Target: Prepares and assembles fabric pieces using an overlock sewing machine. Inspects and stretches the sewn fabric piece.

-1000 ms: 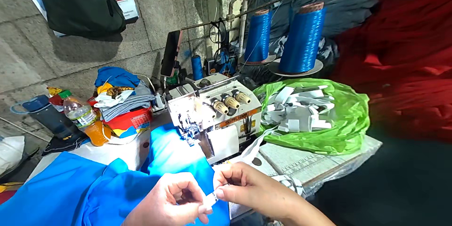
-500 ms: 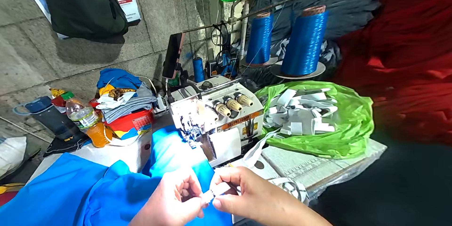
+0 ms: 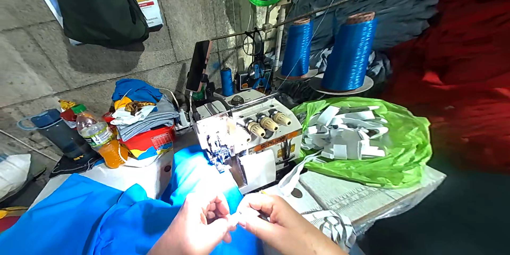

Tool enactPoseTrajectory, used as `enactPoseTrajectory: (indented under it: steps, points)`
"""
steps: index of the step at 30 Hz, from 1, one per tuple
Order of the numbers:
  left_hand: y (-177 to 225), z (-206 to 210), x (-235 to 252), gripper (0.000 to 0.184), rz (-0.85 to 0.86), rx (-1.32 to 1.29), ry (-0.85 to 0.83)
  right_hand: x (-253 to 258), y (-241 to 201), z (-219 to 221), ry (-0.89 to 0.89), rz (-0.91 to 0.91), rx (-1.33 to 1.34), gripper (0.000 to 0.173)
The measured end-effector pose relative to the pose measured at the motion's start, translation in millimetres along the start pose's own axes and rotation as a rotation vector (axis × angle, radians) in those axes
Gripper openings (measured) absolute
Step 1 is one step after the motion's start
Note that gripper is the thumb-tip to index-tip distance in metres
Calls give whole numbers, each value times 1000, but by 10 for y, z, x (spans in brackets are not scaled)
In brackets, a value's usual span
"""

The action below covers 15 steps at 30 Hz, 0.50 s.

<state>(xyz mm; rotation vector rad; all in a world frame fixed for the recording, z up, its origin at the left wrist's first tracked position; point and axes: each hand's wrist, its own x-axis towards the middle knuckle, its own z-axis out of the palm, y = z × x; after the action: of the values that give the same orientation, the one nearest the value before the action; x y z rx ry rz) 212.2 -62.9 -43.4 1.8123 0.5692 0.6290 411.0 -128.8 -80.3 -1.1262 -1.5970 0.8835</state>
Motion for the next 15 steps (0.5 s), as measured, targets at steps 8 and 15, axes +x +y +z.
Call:
enactPoseTrajectory:
  steps: [8, 15]
  points:
    - [44, -14, 61, 13, -66, 7, 55, 56, 85, 127, 173, -207, -130, 16]
    - [10, 3, 136, 21, 15, 466, 269, 222, 84, 93, 188, -145, -78, 18]
